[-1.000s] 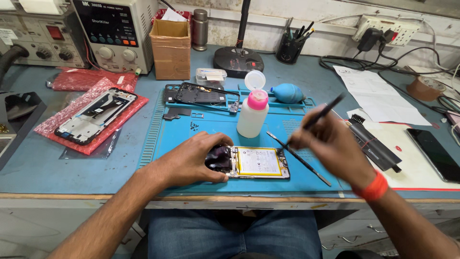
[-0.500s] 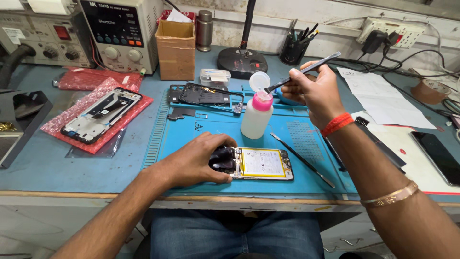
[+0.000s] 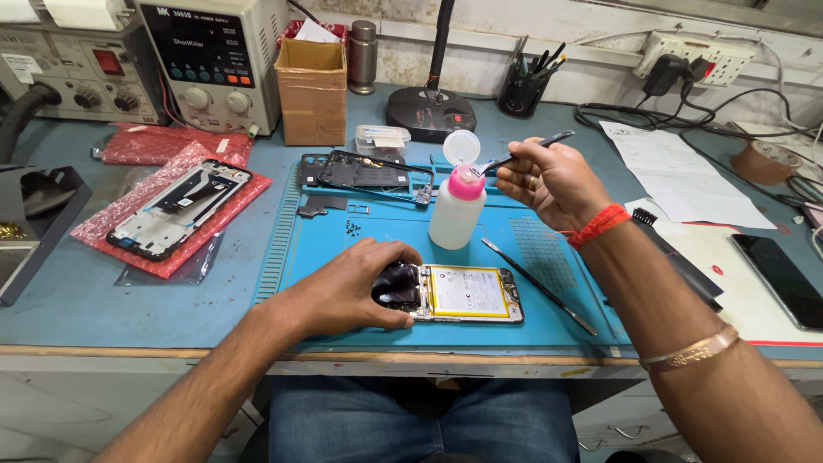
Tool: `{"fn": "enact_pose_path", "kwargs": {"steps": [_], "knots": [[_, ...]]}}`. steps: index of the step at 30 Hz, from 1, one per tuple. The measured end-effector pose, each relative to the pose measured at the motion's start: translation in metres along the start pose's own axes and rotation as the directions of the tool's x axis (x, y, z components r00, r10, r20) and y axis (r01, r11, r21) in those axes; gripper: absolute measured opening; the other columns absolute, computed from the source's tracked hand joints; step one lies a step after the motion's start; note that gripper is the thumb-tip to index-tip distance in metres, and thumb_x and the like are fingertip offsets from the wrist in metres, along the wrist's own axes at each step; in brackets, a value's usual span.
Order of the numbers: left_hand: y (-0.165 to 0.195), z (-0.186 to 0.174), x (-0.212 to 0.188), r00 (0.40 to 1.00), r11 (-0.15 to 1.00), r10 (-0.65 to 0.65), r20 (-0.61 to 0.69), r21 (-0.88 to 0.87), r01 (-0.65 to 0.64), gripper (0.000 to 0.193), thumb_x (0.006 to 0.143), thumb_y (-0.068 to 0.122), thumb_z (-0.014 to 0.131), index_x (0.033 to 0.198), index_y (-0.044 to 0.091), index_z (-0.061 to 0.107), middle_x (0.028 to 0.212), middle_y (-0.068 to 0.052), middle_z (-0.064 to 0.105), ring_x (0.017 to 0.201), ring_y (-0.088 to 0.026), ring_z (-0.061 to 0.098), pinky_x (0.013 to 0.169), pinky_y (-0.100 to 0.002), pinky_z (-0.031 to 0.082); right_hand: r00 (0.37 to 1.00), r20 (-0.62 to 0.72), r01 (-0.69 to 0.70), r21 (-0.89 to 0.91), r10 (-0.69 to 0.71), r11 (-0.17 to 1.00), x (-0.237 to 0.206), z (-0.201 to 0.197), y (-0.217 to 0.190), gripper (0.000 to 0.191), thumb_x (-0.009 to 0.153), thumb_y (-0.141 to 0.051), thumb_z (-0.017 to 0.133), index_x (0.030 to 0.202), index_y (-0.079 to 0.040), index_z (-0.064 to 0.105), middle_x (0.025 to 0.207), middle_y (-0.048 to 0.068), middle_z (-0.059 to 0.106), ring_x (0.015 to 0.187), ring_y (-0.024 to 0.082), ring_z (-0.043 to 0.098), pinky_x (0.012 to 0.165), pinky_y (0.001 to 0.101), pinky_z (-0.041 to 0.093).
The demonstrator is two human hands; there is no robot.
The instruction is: The person tests a smartphone's screen on a repair mat, then opens the phone's back cover and works on the internal components. They detach the battery, apply liquid from a bottle onto the battery area, and use a black handheld tool to work around the battery and midframe.
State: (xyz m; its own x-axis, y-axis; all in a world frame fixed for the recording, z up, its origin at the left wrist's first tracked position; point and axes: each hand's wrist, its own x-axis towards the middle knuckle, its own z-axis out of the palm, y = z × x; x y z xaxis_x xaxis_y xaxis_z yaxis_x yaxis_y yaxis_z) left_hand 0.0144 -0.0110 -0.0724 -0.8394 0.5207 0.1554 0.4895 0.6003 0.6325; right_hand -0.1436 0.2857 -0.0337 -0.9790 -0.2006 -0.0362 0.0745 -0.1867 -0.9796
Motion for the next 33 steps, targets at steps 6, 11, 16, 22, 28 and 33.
{"fn": "enact_pose_path", "kwargs": {"steps": [6,11,16,22,28,33], "knots": [[-0.002,0.000,0.000,1.000,1.000,0.006,-0.005,-0.004,-0.006,0.069,0.069,0.036,0.084,0.128,0.011,0.061,0.117,-0.010,0.067,0.116,-0.027,0.058,0.101,-0.039,0.049,0.988,0.143,-0.055,-0.012,0.056,0.998,-0.039,-0.010,0.005,0.015,0.098,-0.020,0.067,0.104,-0.009,0.058,0.090,0.006,0.069,0.081,0.014,0.072,0.077,0.0301,0.063],[-0.004,0.002,-0.002,0.999,0.999,-0.032,-0.009,0.004,0.032,0.071,0.068,0.037,0.085,0.129,0.012,0.060,0.115,-0.011,0.066,0.115,-0.026,0.059,0.100,-0.038,0.050,0.980,0.154,-0.102,-0.163,0.128,0.981,-0.081,-0.017,0.031,0.020,0.096,-0.021,0.067,0.108,-0.009,0.056,0.088,0.010,0.072,0.077,0.017,0.072,0.070,0.0296,0.061],[-0.002,0.005,-0.001,1.000,1.000,0.004,-0.023,0.011,-0.004,0.071,0.068,0.038,0.085,0.128,0.011,0.061,0.116,-0.010,0.067,0.116,-0.026,0.059,0.100,-0.039,0.050,0.970,0.205,-0.064,-0.305,0.131,0.950,-0.103,-0.026,0.040,0.025,0.096,-0.021,0.067,0.109,-0.006,0.052,0.092,0.010,0.071,0.080,0.017,0.074,0.066,0.0272,0.057],[-0.003,0.005,0.001,1.000,1.000,-0.014,-0.014,0.003,0.014,0.071,0.068,0.038,0.085,0.129,0.011,0.060,0.116,-0.010,0.066,0.116,-0.026,0.059,0.100,-0.038,0.050,0.964,0.230,-0.008,-0.482,0.135,0.876,-0.108,-0.027,0.035,0.022,0.096,-0.017,0.065,0.109,-0.005,0.051,0.094,0.009,0.069,0.084,0.019,0.075,0.074,0.0321,0.063],[-0.003,0.005,0.002,1.000,1.000,0.005,-0.012,0.006,-0.005,0.071,0.068,0.038,0.085,0.129,0.011,0.060,0.119,-0.010,0.066,0.117,-0.026,0.057,0.101,-0.039,0.049,0.945,0.310,0.068,-0.506,0.108,0.860,-0.108,-0.014,0.025,0.022,0.095,-0.015,0.066,0.106,-0.003,0.051,0.091,0.010,0.070,0.084,0.019,0.077,0.076,0.0364,0.067],[-0.005,0.004,0.000,1.000,1.000,0.014,-0.016,0.008,-0.014,0.071,0.068,0.038,0.085,0.129,0.010,0.060,0.120,-0.010,0.066,0.118,-0.026,0.057,0.101,-0.039,0.049,0.928,0.372,0.299,-0.681,-0.037,0.668,-0.129,0.010,0.016,0.025,0.092,-0.015,0.069,0.107,-0.005,0.052,0.083,0.009,0.071,0.078,0.014,0.074,0.070,0.0326,0.060]]}}
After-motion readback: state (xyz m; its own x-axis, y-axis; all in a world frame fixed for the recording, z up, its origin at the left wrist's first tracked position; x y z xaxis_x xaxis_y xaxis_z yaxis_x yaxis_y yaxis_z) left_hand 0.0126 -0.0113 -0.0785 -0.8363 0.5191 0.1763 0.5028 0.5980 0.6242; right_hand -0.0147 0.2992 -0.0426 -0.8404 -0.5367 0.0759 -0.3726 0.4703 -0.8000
